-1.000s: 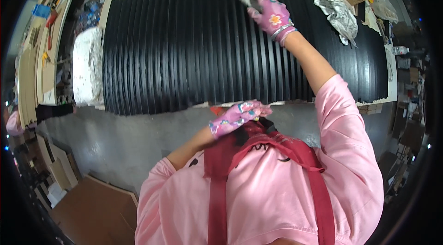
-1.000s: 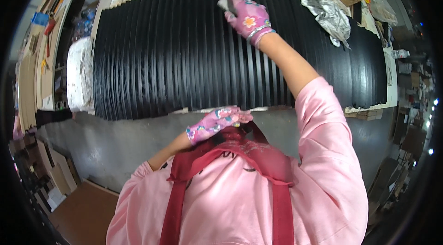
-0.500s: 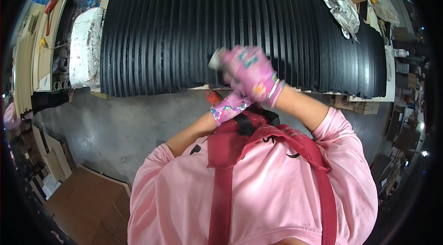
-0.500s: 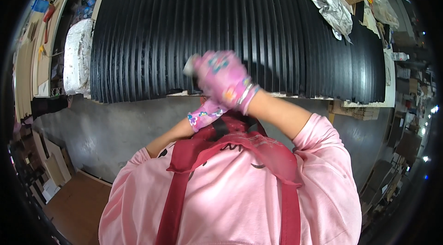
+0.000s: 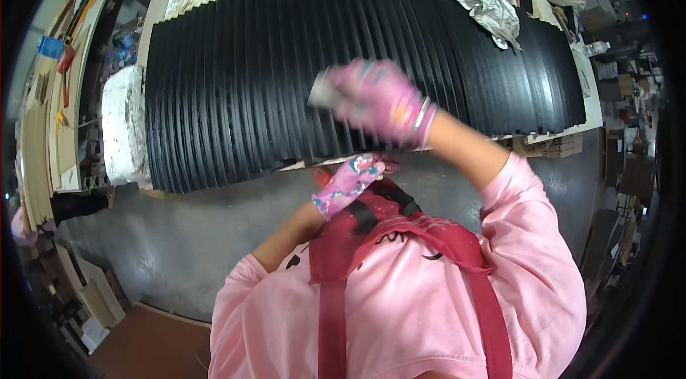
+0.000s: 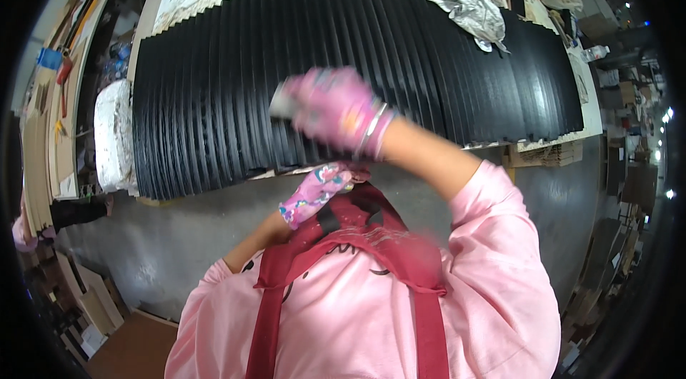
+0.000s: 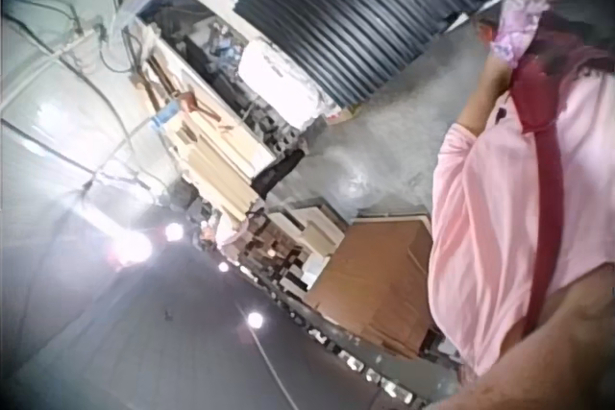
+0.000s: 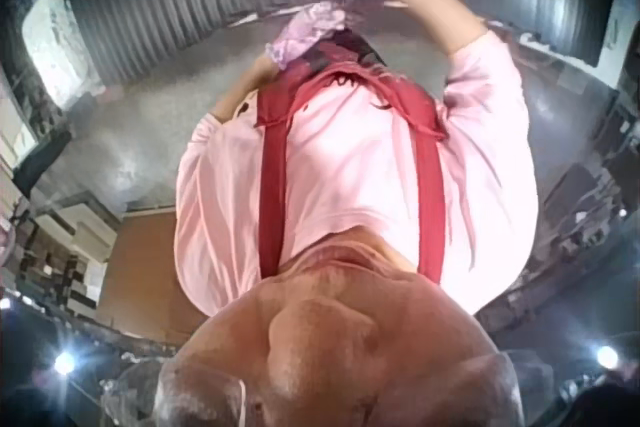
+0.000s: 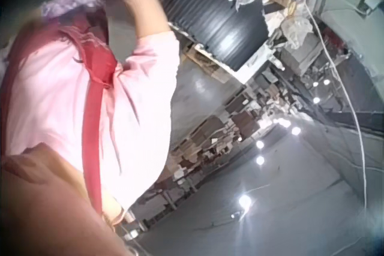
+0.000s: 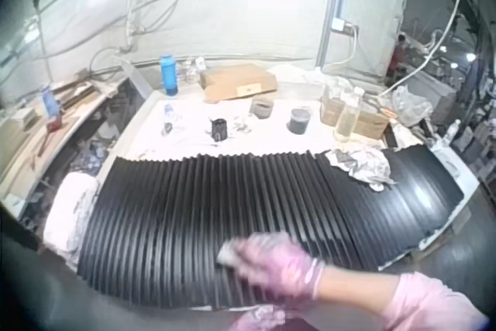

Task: The person wipes a series of black grooved shutter slats with a cloth and applies a substance to individual small components from a container.

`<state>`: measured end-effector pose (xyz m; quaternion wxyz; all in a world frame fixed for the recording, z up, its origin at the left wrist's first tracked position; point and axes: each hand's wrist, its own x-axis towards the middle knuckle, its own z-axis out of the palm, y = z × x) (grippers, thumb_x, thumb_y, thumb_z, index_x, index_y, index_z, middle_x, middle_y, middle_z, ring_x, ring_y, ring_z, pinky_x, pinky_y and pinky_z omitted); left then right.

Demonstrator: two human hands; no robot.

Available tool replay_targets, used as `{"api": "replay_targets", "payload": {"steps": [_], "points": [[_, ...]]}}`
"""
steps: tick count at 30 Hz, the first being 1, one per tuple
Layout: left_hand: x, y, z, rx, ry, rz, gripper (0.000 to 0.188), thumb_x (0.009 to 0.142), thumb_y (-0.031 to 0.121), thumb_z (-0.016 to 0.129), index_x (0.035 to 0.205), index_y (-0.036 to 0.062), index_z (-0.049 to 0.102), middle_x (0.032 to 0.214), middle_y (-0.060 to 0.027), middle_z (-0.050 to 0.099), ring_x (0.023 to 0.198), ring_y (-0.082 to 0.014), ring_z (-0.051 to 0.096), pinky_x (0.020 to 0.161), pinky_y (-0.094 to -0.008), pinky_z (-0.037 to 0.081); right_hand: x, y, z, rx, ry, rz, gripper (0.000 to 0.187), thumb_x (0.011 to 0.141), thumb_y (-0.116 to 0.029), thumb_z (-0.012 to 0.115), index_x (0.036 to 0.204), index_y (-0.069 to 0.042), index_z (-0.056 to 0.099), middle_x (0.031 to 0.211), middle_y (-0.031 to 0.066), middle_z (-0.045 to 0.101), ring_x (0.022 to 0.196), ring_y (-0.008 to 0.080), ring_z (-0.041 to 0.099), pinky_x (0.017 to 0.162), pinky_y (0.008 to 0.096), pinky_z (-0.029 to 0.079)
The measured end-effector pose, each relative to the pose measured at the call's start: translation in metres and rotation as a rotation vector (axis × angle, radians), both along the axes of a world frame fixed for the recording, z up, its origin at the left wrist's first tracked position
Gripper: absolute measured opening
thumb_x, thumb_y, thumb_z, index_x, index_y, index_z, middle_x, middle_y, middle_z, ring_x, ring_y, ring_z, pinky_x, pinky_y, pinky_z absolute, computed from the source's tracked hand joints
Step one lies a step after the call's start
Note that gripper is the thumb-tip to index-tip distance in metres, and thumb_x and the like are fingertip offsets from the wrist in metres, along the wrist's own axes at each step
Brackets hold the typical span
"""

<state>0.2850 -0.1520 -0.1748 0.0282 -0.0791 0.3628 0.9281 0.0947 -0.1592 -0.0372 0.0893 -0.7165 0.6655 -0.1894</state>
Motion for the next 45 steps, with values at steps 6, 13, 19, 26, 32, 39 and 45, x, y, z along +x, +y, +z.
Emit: {"api": "replay_targets", "payload": {"steps": [6, 13, 19, 26, 32, 39, 45], "points": [[-0.024, 0.013, 0.012, -0.016, -0.035, -0.023, 0.037, 0.1, 0.013, 0.055, 0.133, -0.0026, 0.053, 0.134, -0.0123, 0.058, 0.129, -0.0234, 0.052, 0.107, -0.0317, 0.04, -0.167, -0.017, -0.043, -0.134, 0.083, -0.784, 0.034, 0.089, -0.03, 0.063, 0.116, -0.01, 0.063, 0.106, 0.0175, 0.068, 0.097, 0.0352, 0.067, 0.085, 0.0449, 0.054], [-0.018, 0.008, -0.006, -0.007, 0.015, -0.011, 0.036, 0.1, 0.004, 0.049, 0.135, -0.0045, 0.051, 0.139, -0.0163, 0.054, 0.129, -0.0266, 0.052, 0.107, -0.0329, 0.041, -0.047, -0.025, -0.019, 0.011, 0.015, -0.104, 0.042, 0.086, -0.029, 0.067, 0.123, -0.012, 0.057, 0.098, 0.0125, 0.064, 0.092, 0.032, 0.065, 0.079, 0.0428, 0.053], [-0.024, 0.004, 0.016, -0.008, -0.021, -0.074, 0.039, 0.101, 0.012, 0.054, 0.135, -0.0057, 0.047, 0.137, -0.0132, 0.055, 0.129, -0.0241, 0.051, 0.111, -0.0329, 0.037, -0.091, -0.042, -0.045, -0.086, 0.269, -0.457, 0.033, 0.082, -0.025, 0.067, 0.111, -0.012, 0.059, 0.09, 0.0127, 0.062, 0.081, 0.0337, 0.065, 0.07, 0.0455, 0.053], [-0.024, -0.012, 0.038, -0.183, -0.009, -0.178, 0.038, 0.103, 0.01, 0.048, 0.138, -0.0052, 0.047, 0.139, -0.0112, 0.054, 0.124, -0.0189, 0.056, 0.102, -0.0275, 0.044, -0.158, -0.062, -0.018, -0.25, 0.068, -0.473, 0.027, 0.09, -0.027, 0.058, 0.114, -0.013, 0.059, 0.094, 0.0198, 0.066, 0.084, 0.0351, 0.067, 0.075, 0.0462, 0.055], [-0.025, -0.01, 0.018, -0.047, -0.063, -0.183, 0.01, 0.101, 0.011, 0.052, 0.1, 0.0021, 0.054, 0.147, -0.0182, 0.046, 0.131, -0.026, 0.051, 0.107, -0.0335, 0.039, -0.214, -0.085, -0.049, 0.05, 0.232, -0.78, 0.032, 0.091, -0.031, 0.058, 0.117, -0.013, 0.057, 0.097, 0.0199, 0.068, 0.089, 0.0354, 0.068, 0.077, 0.0475, 0.054], [-0.026, -0.012, 0.023, -0.071, -0.164, -0.23, 0.015, 0.102, 0.012, 0.052, 0.099, -0.0011, 0.058, 0.135, -0.0125, 0.059, 0.137, -0.0201, 0.044, 0.111, -0.0291, 0.035, -0.196, -0.115, -0.026, -0.083, 0.132, -0.53, 0.034, 0.091, -0.033, 0.057, 0.119, -0.015, 0.056, 0.098, 0.0099, 0.067, 0.086, 0.03, 0.067, 0.079, 0.0465, 0.051], [-0.025, -0.012, 0.023, -0.032, -0.189, -0.232, 0.014, 0.102, 0.013, 0.051, 0.101, -0.0001, 0.058, 0.141, -0.0129, 0.053, 0.137, -0.0212, 0.044, 0.11, -0.031, 0.037, -0.13, -0.121, -0.037, -0.092, 0.333, -0.413, 0.021, 0.082, -0.023, 0.064, 0.102, -0.014, 0.064, 0.085, 0.0099, 0.066, 0.076, 0.0272, 0.067, 0.068, 0.045, 0.053]]}}
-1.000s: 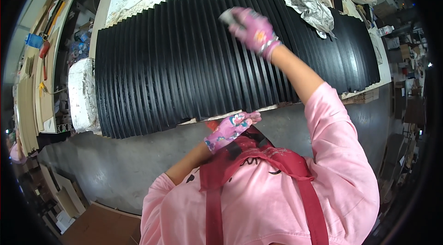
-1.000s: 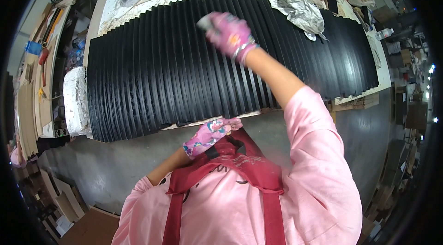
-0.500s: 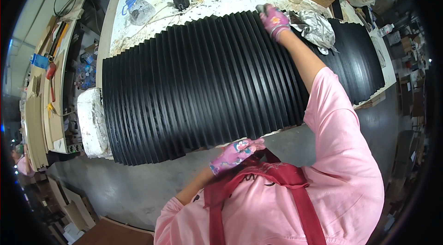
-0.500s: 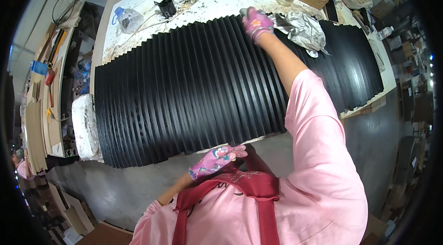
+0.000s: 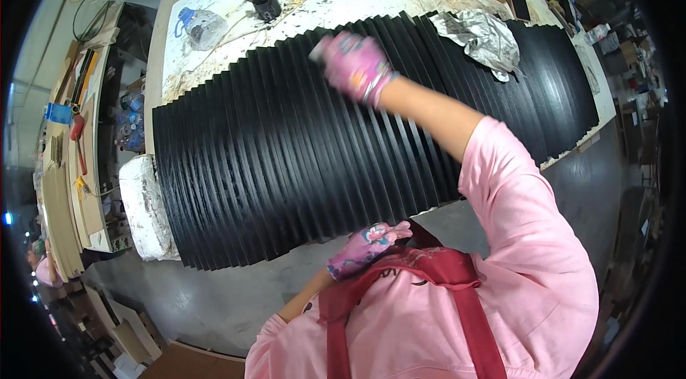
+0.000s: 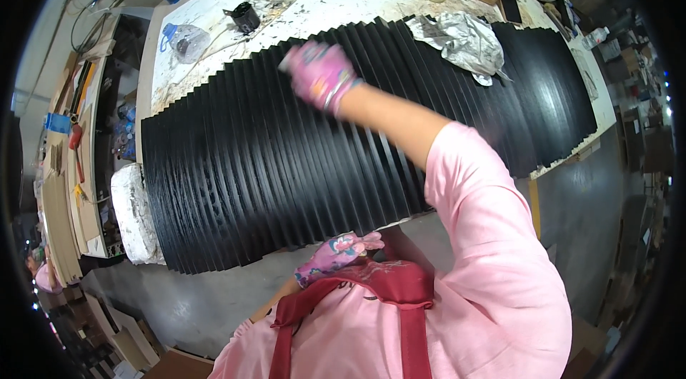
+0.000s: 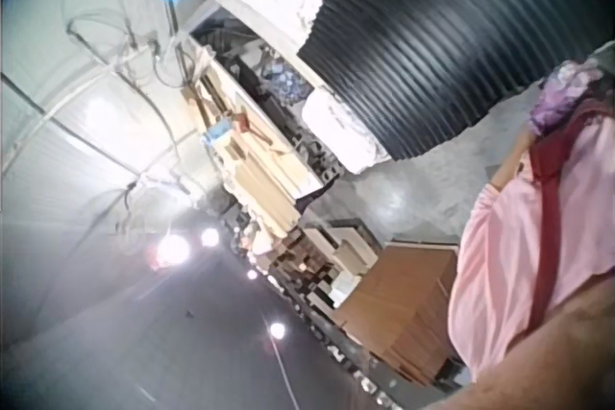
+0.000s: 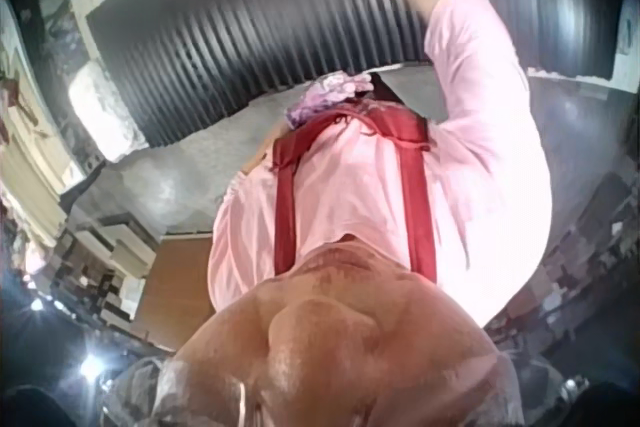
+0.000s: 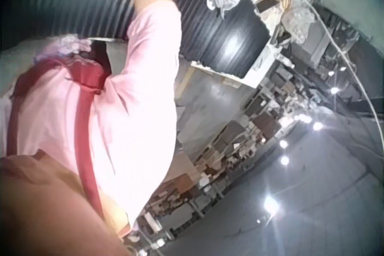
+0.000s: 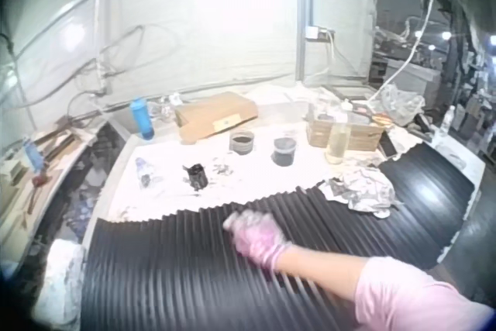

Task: The person wipes a series of black grooved shutter slats with a cloth and applies a substance to individual small components from a container.

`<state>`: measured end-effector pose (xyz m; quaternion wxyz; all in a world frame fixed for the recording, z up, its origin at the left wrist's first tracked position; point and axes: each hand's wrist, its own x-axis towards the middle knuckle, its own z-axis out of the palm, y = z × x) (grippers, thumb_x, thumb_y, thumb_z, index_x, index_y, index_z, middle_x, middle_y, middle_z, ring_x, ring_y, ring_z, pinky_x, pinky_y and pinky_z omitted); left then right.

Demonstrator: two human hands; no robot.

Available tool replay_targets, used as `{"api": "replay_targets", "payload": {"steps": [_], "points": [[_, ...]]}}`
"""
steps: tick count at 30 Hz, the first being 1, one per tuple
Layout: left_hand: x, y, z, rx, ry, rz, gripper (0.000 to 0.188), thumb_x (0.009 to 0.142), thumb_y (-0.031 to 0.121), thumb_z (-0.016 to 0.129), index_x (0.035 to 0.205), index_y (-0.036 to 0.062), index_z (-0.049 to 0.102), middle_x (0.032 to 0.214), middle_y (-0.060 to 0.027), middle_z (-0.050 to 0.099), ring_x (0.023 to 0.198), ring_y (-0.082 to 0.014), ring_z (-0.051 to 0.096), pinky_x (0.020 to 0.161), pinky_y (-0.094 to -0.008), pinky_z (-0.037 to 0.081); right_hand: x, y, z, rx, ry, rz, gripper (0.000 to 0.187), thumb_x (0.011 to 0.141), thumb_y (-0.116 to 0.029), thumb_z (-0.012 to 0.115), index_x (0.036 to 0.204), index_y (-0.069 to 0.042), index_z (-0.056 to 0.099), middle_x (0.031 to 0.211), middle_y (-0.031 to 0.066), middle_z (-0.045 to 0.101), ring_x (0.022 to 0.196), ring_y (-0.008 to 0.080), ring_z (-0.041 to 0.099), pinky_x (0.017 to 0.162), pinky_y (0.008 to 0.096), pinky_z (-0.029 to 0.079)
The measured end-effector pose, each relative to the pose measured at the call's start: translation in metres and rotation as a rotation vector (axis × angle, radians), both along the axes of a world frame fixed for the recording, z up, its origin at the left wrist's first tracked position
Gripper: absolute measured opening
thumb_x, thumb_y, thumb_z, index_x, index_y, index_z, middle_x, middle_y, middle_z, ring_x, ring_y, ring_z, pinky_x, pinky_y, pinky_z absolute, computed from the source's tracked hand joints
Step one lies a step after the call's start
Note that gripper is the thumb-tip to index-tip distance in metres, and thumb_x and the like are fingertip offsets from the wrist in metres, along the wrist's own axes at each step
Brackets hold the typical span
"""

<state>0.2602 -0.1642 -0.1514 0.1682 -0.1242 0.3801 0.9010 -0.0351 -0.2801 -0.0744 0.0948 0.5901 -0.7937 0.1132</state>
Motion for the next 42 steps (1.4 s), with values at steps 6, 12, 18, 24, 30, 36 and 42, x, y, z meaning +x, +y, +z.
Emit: {"api": "replay_targets", "payload": {"steps": [6, 12, 18, 24, 30, 36, 42], "points": [[0.007, 0.005, -0.029, 0.243, -0.095, 0.006, 0.02, 0.101, 0.013, 0.052, 0.117, -0.0001, 0.056, 0.149, -0.012, 0.044, 0.135, -0.0209, 0.045, 0.108, -0.0324, 0.038, 0.001, 0.026, 0.036, 0.077, -0.156, -0.003, 0.026, 0.087, -0.03, 0.06, 0.106, -0.013, 0.065, 0.089, 0.0107, 0.068, 0.074, 0.0287, 0.068, 0.069, 0.0388, 0.057], [-0.013, 0.007, -0.005, 0.01, 0.203, -0.173, 0.055, 0.101, 0.016, 0.053, 0.15, 0.0011, 0.033, 0.149, -0.0105, 0.043, 0.138, -0.0189, 0.04, 0.113, -0.0319, 0.031, 0.004, 0.069, -0.007, 0.065, 0.009, -0.199, 0.027, 0.088, -0.03, 0.059, 0.104, -0.009, 0.06, 0.086, 0.0148, 0.067, 0.073, 0.0288, 0.068, 0.065, 0.0423, 0.055], [-0.016, 0.006, -0.017, -0.052, 0.14, -0.219, 0.067, 0.097, 0.022, 0.057, 0.154, 0.0027, 0.025, 0.147, -0.014, 0.044, 0.136, -0.0211, 0.042, 0.115, -0.0334, 0.028, 0.041, 0.082, 0.029, -0.016, -0.091, -0.028, 0.014, 0.082, -0.02, 0.06, 0.094, -0.014, 0.063, 0.076, 0.0103, 0.064, 0.067, 0.0286, 0.065, 0.058, 0.0434, 0.054], [-0.022, 0.01, -0.009, -0.086, 0.153, -0.191, 0.064, 0.1, 0.023, 0.055, 0.153, 0.0023, 0.027, 0.144, -0.0133, 0.047, 0.134, -0.0203, 0.043, 0.113, -0.0319, 0.03, -0.039, 0.098, -0.006, -0.053, -0.134, -0.289, 0.031, 0.085, -0.029, 0.062, 0.11, -0.011, 0.06, 0.094, 0.016, 0.065, 0.086, 0.0344, 0.066, 0.076, 0.0462, 0.054], [-0.014, 0.008, -0.011, -0.066, 0.138, -0.16, 0.06, 0.101, 0.021, 0.055, 0.152, 0.0033, 0.03, 0.141, -0.0113, 0.05, 0.128, -0.0156, 0.046, 0.105, -0.0265, 0.035, 0.028, 0.097, 0.011, -0.045, -0.258, 0.102, 0.035, 0.089, -0.027, 0.062, 0.119, -0.01, 0.057, 0.099, 0.0143, 0.065, 0.091, 0.033, 0.066, 0.083, 0.0432, 0.053], [-0.014, 0.015, -0.023, 0.155, 0.035, -0.112, 0.055, 0.101, 0.011, 0.053, 0.151, 0.0033, 0.032, 0.139, -0.0094, 0.051, 0.118, -0.0094, 0.049, 0.096, -0.0202, 0.038, -0.079, 0.074, 0.007, 0.022, -0.237, -0.445, 0.034, 0.093, -0.032, 0.057, 0.117, -0.007, 0.056, 0.104, 0.0205, 0.066, 0.092, 0.0399, 0.066, 0.087, 0.046, 0.052], [-0.012, 0.011, -0.018, 0.155, -0.003, -0.097, 0.053, 0.101, 0.014, 0.053, 0.149, 0.0015, 0.035, 0.137, -0.0095, 0.053, 0.125, -0.0122, 0.049, 0.096, -0.0202, 0.039, 0.026, 0.089, 0.013, 0.041, -0.231, 0.032, 0.03, 0.088, -0.028, 0.063, 0.113, -0.013, 0.057, 0.102, 0.0144, 0.065, 0.097, 0.0338, 0.064, 0.085, 0.047, 0.05]]}}
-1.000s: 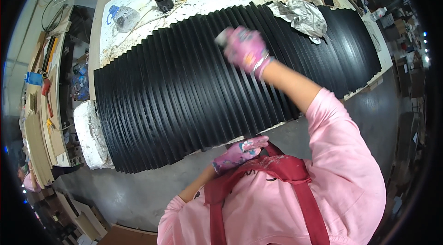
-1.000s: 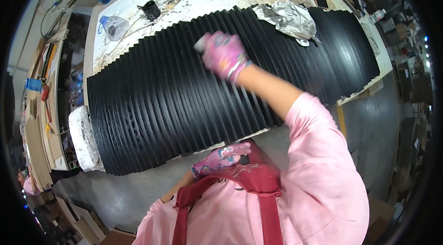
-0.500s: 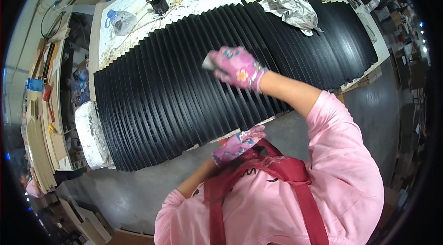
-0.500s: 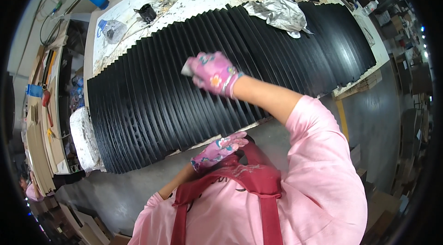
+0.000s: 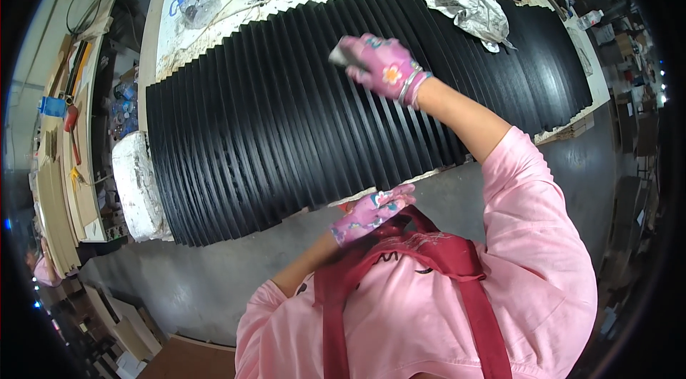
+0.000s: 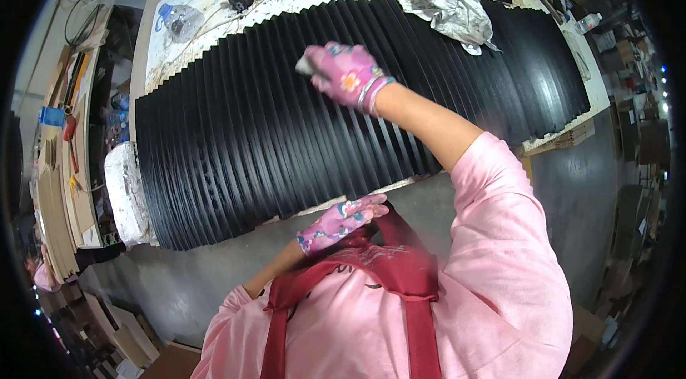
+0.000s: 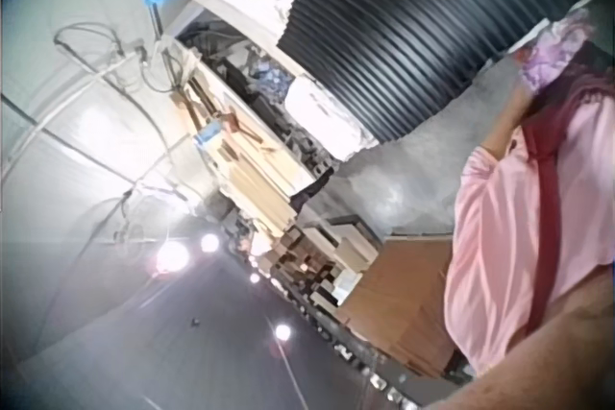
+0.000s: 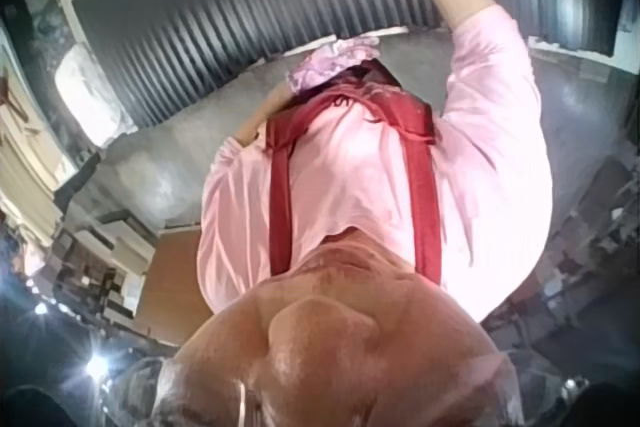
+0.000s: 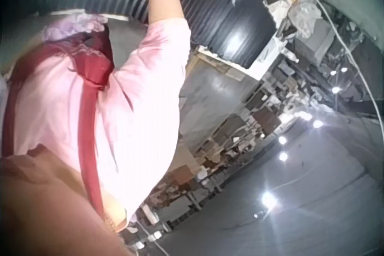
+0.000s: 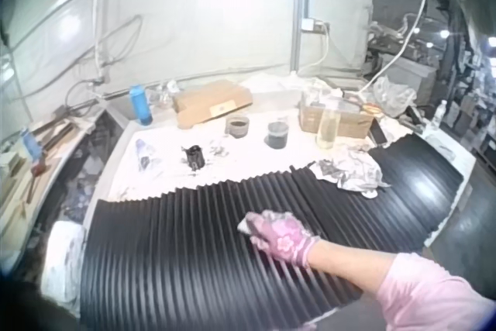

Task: The person wipes a series of black grooved shutter slats with a cloth and applies a substance to individual small components from a container.

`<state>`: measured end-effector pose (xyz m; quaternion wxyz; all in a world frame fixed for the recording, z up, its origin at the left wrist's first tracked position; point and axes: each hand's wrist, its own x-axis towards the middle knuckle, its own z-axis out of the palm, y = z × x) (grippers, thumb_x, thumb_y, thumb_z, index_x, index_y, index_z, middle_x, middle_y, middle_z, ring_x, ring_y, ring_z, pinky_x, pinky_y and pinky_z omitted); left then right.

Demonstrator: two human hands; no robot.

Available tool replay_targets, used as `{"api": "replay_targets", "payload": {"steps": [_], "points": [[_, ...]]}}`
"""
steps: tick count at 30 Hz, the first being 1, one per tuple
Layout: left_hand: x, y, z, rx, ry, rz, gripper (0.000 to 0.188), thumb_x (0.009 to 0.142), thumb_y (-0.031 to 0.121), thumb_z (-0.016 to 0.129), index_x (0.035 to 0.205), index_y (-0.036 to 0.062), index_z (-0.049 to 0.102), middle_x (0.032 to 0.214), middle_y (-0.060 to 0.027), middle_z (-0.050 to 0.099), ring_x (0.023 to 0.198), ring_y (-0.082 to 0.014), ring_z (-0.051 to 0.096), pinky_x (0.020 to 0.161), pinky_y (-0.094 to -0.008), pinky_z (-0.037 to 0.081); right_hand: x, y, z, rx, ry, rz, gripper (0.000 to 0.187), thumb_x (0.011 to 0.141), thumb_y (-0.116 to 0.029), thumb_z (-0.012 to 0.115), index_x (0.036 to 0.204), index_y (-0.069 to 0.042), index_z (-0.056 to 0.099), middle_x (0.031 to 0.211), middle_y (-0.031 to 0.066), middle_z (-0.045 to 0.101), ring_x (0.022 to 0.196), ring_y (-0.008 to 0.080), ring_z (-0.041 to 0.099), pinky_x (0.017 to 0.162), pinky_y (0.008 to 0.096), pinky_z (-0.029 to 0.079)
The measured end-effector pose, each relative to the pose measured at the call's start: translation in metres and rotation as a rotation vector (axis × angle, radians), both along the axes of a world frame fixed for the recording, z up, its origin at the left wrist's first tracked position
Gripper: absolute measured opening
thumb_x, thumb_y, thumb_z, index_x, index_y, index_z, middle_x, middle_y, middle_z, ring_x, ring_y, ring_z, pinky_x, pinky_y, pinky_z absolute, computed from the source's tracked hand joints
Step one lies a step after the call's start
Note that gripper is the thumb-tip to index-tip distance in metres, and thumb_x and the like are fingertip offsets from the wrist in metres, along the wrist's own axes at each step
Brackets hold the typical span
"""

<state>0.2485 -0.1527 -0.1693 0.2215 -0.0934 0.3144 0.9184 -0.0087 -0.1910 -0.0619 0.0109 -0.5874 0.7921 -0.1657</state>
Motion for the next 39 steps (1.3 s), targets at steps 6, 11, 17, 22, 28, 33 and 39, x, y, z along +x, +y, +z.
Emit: {"api": "replay_targets", "payload": {"steps": [6, 11, 17, 22, 28, 33, 39], "points": [[-0.001, -0.003, 0.013, -0.191, 0.241, 0.042, 0.049, 0.104, 0.024, 0.048, 0.147, 0.0012, 0.04, 0.136, -0.0103, 0.057, 0.126, -0.0174, 0.051, 0.104, -0.0291, 0.037, 0.043, 0.013, -0.009, -0.024, 0.17, -0.007, 0.019, 0.081, -0.018, 0.061, 0.096, -0.007, 0.06, 0.084, 0.013, 0.065, 0.077, 0.0298, 0.067, 0.071, 0.0437, 0.052], [0.0, -0.007, -0.003, -0.392, 0.199, -0.067, 0.053, 0.103, 0.032, 0.05, 0.144, 0.0008, 0.043, 0.134, -0.011, 0.058, 0.122, -0.0176, 0.054, 0.102, -0.0296, 0.039, 0.095, 0.036, 0.012, -0.072, -0.099, 0.31, 0.021, 0.079, -0.022, 0.065, 0.096, -0.01, 0.064, 0.079, 0.0135, 0.064, 0.074, 0.0319, 0.067, 0.066, 0.0427, 0.055], [-0.002, 0.011, -0.037, -0.386, 0.197, 0.059, 0.036, 0.101, 0.011, 0.049, 0.135, 0.0009, 0.051, 0.125, -0.0094, 0.062, 0.105, -0.0113, 0.058, 0.095, -0.0266, 0.042, 0.071, 0.05, -0.012, -0.017, 0.063, -0.049, 0.035, 0.08, -0.021, 0.068, 0.109, -0.005, 0.057, 0.088, 0.0176, 0.063, 0.081, 0.0368, 0.064, 0.071, 0.0479, 0.053], [-0.004, 0.027, -0.108, -0.058, 0.135, 0.221, 0.028, 0.101, 0.01, 0.052, 0.125, -0.002, 0.057, 0.119, -0.0068, 0.063, 0.097, -0.0128, 0.059, 0.087, -0.0273, 0.046, 0.162, 0.069, 0.004, -0.036, -0.114, 0.272, 0.036, 0.079, -0.021, 0.069, 0.111, -0.008, 0.06, 0.089, 0.0145, 0.063, 0.082, 0.0345, 0.063, 0.073, 0.0461, 0.051], [-0.009, 0.026, -0.036, -0.225, 0.077, 0.208, 0.025, 0.097, 0.007, 0.054, 0.12, -0.0013, 0.059, 0.111, -0.0077, 0.063, 0.094, -0.0174, 0.059, 0.085, -0.0313, 0.049, 0.1, 0.087, -0.015, -0.073, 0.09, -0.128, 0.031, 0.081, -0.024, 0.067, 0.107, -0.009, 0.06, 0.088, 0.0149, 0.062, 0.079, 0.0339, 0.064, 0.07, 0.0444, 0.051], [0.001, 0.021, -0.047, -0.622, 0.263, 0.259, 0.03, 0.094, 0.004, 0.053, 0.123, 0.001, 0.059, 0.117, -0.0106, 0.063, 0.102, -0.0207, 0.06, 0.09, -0.0337, 0.048, 0.165, 0.088, 0.007, -0.061, -0.169, 0.167, 0.042, 0.084, -0.024, 0.067, 0.122, -0.008, 0.057, 0.097, 0.0155, 0.061, 0.089, 0.0347, 0.062, 0.078, 0.0443, 0.05], [0.007, 0.035, -0.048, -0.588, 0.135, 0.434, 0.032, 0.096, 0.005, 0.052, 0.128, 0.004, 0.054, 0.133, -0.0105, 0.056, 0.112, -0.0233, 0.058, 0.099, -0.0339, 0.046, 0.156, 0.092, -0.011, 0.034, -0.212, -0.028, 0.039, 0.086, -0.026, 0.066, 0.119, -0.007, 0.058, 0.098, 0.0169, 0.061, 0.085, 0.0375, 0.062, 0.076, 0.0464, 0.05]]}}
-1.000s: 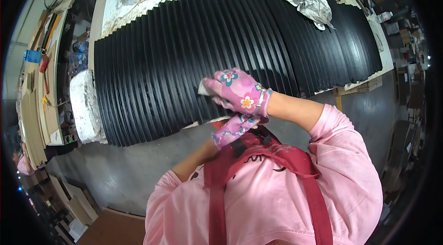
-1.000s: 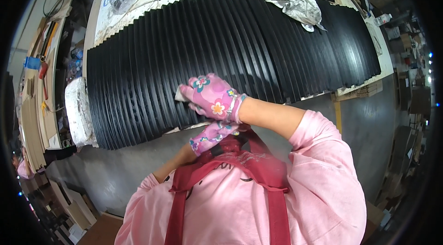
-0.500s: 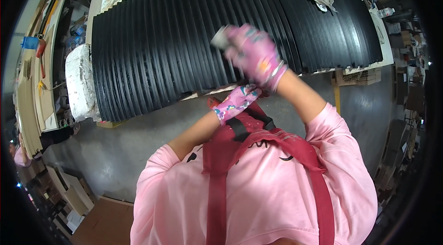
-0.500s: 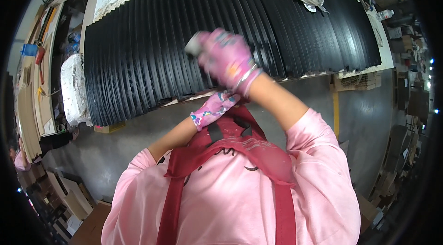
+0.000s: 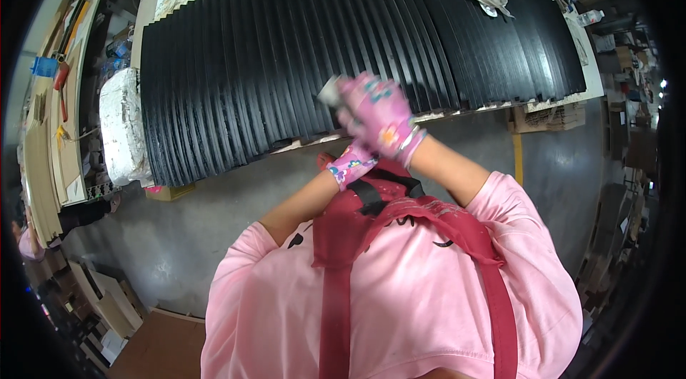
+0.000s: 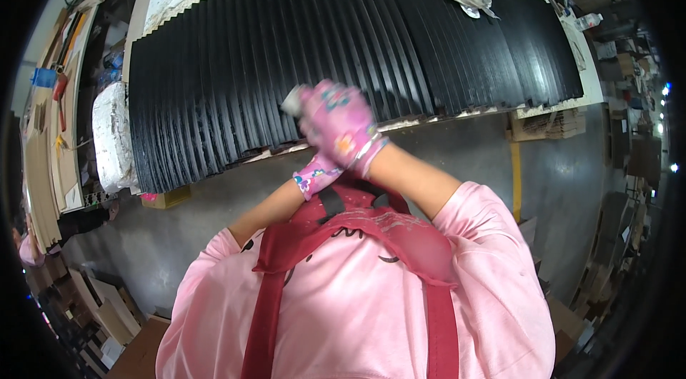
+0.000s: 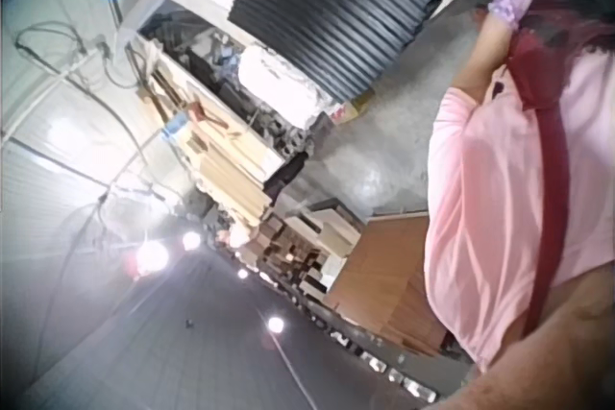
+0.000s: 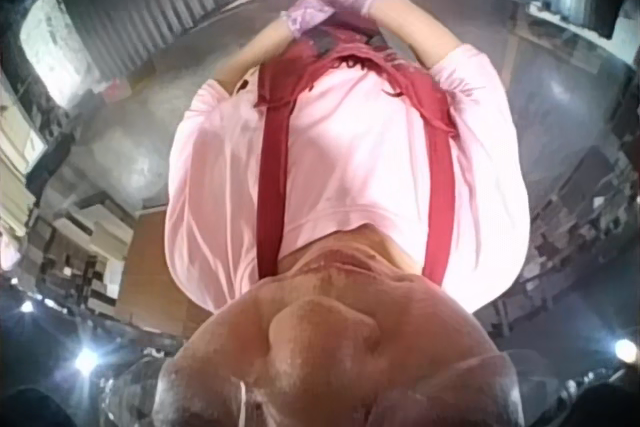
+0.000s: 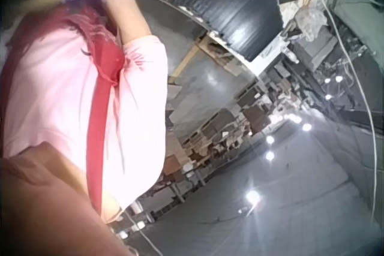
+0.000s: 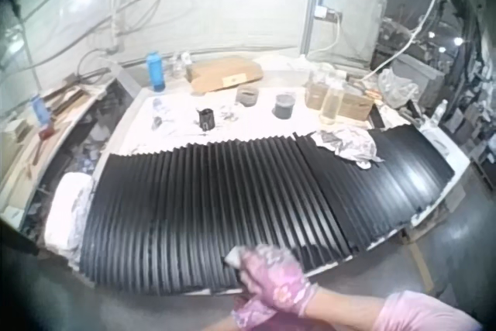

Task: The person wipes a series of black grooved shutter slats with a cloth and applies a substance to individual small components from a container.

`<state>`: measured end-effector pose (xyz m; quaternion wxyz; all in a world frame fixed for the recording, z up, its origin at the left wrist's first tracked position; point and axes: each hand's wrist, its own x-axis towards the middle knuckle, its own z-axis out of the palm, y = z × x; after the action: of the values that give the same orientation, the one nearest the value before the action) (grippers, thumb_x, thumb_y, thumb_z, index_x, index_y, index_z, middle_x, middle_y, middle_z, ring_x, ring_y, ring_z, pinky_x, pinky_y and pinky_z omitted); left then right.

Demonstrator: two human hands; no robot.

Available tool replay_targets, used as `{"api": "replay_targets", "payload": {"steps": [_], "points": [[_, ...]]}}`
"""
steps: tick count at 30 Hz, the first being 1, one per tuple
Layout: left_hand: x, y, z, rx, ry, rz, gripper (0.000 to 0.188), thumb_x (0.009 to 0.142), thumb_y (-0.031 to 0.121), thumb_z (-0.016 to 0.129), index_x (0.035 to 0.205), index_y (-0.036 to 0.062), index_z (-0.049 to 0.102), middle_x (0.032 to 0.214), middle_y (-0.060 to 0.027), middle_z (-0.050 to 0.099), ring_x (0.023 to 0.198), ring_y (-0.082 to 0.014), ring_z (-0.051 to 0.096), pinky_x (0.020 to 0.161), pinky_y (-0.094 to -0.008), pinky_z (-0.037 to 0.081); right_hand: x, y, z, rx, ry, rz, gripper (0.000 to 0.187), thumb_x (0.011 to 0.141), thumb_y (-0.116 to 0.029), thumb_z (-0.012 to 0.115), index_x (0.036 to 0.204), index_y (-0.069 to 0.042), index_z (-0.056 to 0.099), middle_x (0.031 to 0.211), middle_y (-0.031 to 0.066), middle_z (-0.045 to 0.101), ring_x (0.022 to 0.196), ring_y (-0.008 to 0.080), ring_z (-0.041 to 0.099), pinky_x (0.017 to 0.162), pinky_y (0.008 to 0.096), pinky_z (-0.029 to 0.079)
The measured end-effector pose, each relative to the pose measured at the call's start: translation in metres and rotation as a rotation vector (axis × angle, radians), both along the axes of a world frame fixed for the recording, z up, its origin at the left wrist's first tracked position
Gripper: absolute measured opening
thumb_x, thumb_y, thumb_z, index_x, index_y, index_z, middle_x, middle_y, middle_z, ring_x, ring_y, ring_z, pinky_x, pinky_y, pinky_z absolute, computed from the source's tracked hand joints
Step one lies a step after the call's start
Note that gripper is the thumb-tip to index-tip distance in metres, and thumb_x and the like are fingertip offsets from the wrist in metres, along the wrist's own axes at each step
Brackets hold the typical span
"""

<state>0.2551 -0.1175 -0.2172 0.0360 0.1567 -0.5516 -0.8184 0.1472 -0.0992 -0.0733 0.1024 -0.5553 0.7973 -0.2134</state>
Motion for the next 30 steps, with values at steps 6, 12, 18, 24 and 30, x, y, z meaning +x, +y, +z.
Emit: {"api": "replay_targets", "payload": {"steps": [6, 12, 18, 24, 30], "points": [[-0.011, -0.019, 0.042, -0.031, -0.084, -0.292, 0.029, 0.097, 0.014, 0.055, 0.123, 0.0025, 0.059, 0.115, -0.0078, 0.066, 0.109, -0.0186, 0.061, 0.095, -0.0322, 0.046, -0.059, 0.009, 0.012, -0.234, 0.006, -0.155, 0.039, 0.087, -0.022, 0.065, 0.123, -0.007, 0.058, 0.105, 0.0182, 0.064, 0.095, 0.0374, 0.064, 0.081, 0.044, 0.053], [0.001, -0.014, 0.029, 0.222, 0.092, 0.004, 0.013, 0.095, 0.014, 0.056, 0.105, 0.009, 0.063, 0.1, -0.0005, 0.063, 0.091, -0.0082, 0.059, 0.085, -0.0258, 0.048, -0.027, 0.011, 0.012, -0.011, 0.144, 0.099, 0.037, 0.084, -0.025, 0.068, 0.115, -0.007, 0.059, 0.1, 0.0156, 0.063, 0.091, 0.0339, 0.064, 0.077, 0.046, 0.051], [-0.012, -0.032, 0.069, 0.48, 0.034, -0.338, 0.038, 0.101, 0.024, 0.055, 0.133, 0.0037, 0.052, 0.122, -0.0046, 0.063, 0.112, -0.0166, 0.06, 0.1, -0.0289, 0.046, -0.113, 0.008, 0.008, -0.254, 0.134, -0.221, 0.038, 0.084, -0.028, 0.068, 0.115, -0.009, 0.06, 0.098, 0.0146, 0.064, 0.088, 0.0351, 0.064, 0.077, 0.0453, 0.051], [0.025, -0.023, 0.009, 0.381, 0.068, -0.113, 0.041, 0.098, 0.008, 0.051, 0.138, 0.0019, 0.044, 0.129, -0.0067, 0.056, 0.119, -0.0166, 0.056, 0.101, -0.0305, 0.044, -0.018, 0.031, 0.012, -0.086, 0.108, 0.223, 0.043, 0.082, -0.025, 0.067, 0.12, -0.008, 0.058, 0.09, 0.0102, 0.06, 0.086, 0.0296, 0.061, 0.078, 0.0441, 0.046], [-0.019, -0.02, 0.04, 0.881, -0.144, -0.39, 0.044, 0.101, 0.008, 0.05, 0.144, 0.0001, 0.041, 0.122, -0.0103, 0.057, 0.093, -0.0041, 0.055, 0.066, -0.0136, 0.043, -0.136, 0.032, 0.017, -0.316, 0.196, -0.35, 0.031, 0.085, -0.027, 0.066, 0.11, -0.009, 0.061, 0.088, 0.0159, 0.064, 0.084, 0.0359, 0.065, 0.074, 0.0473, 0.052]]}}
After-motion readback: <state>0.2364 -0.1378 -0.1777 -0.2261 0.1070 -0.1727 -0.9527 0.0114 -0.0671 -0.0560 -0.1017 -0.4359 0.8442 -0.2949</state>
